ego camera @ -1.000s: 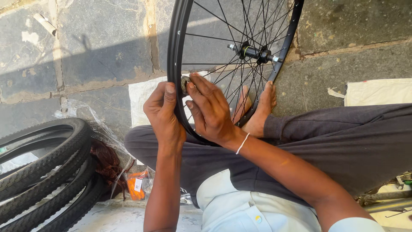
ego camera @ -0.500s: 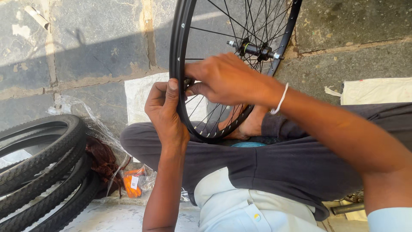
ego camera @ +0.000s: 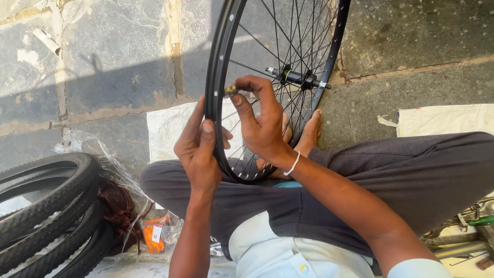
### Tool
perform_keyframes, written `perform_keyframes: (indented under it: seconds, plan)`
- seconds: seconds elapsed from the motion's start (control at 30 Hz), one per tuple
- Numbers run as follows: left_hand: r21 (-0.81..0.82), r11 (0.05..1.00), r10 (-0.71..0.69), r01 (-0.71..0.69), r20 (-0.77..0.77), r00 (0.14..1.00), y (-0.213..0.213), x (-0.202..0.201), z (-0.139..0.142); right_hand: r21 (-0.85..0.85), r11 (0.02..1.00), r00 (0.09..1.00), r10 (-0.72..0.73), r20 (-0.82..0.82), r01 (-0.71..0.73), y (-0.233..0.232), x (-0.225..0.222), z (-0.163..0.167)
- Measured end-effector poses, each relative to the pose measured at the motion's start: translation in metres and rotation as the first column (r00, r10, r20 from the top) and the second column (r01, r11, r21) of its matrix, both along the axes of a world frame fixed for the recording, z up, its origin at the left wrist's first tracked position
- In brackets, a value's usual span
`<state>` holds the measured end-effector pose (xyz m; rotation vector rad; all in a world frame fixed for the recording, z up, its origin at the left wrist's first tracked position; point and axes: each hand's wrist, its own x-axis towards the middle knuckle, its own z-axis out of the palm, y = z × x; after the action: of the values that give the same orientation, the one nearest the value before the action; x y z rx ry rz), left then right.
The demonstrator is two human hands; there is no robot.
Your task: The person holds a bicycle wheel and manually threads or adjusts spoke nipples into the rim by hand, rotating the wheel to reach different spokes.
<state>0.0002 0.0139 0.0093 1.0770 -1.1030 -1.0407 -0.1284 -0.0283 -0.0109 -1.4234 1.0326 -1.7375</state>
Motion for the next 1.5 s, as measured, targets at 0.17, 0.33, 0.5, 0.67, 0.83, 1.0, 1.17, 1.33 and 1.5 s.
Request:
perform_keyframes:
  seconds: [0.17,0.33,0.5,0.67,0.83,1.0,1.17,1.33,1.5]
  plan:
    - [0.010,1.000,0.018,-0.019,0.060,0.998,-0.016,-0.007,0.015,-0.074,0.993,0.981,-0.103,-0.162,0.092,-0.017,0.002,-0.007]
    - [0.021,0.998,0.062,-0.063,0.061,0.996,-0.018,-0.011,0.019,0.071,0.997,0.999,-0.034,0.042,0.031,-0.021,-0.002,-0.005]
    - [0.012,0.997,0.072,-0.073,0.047,0.996,-0.021,-0.006,0.013,0.117,0.990,0.996,0.083,-0.019,-0.080,-0.021,-0.008,0.004]
    - [0.049,0.995,0.085,-0.087,0.055,0.995,-0.022,-0.003,0.010,0.029,0.999,0.988,0.025,-0.150,-0.021,-0.015,-0.024,0.008]
    - [0.076,0.991,0.111,-0.113,0.031,0.993,-0.025,-0.003,0.010,-0.058,0.998,0.925,-0.031,-0.379,0.009,0.002,-0.034,0.010]
    - [0.062,0.994,0.089,-0.091,0.039,0.995,-0.027,0.000,0.010,0.069,0.886,0.867,0.463,-0.185,-0.459,-0.012,-0.044,0.013]
    - [0.052,0.996,0.069,-0.068,-0.001,0.998,-0.026,0.002,0.007,0.216,0.693,0.693,0.716,-0.089,-0.688,-0.039,-0.044,0.020]
    - [0.110,0.992,0.066,-0.060,-0.051,0.997,-0.027,-0.002,0.011,-0.015,0.969,0.870,0.215,-0.445,-0.247,-0.016,-0.024,0.026]
    - [0.081,0.985,-0.140,0.150,-0.116,0.983,-0.029,0.005,0.023,-0.485,0.875,0.846,-0.265,-0.464,0.008,-0.001,-0.015,0.026]
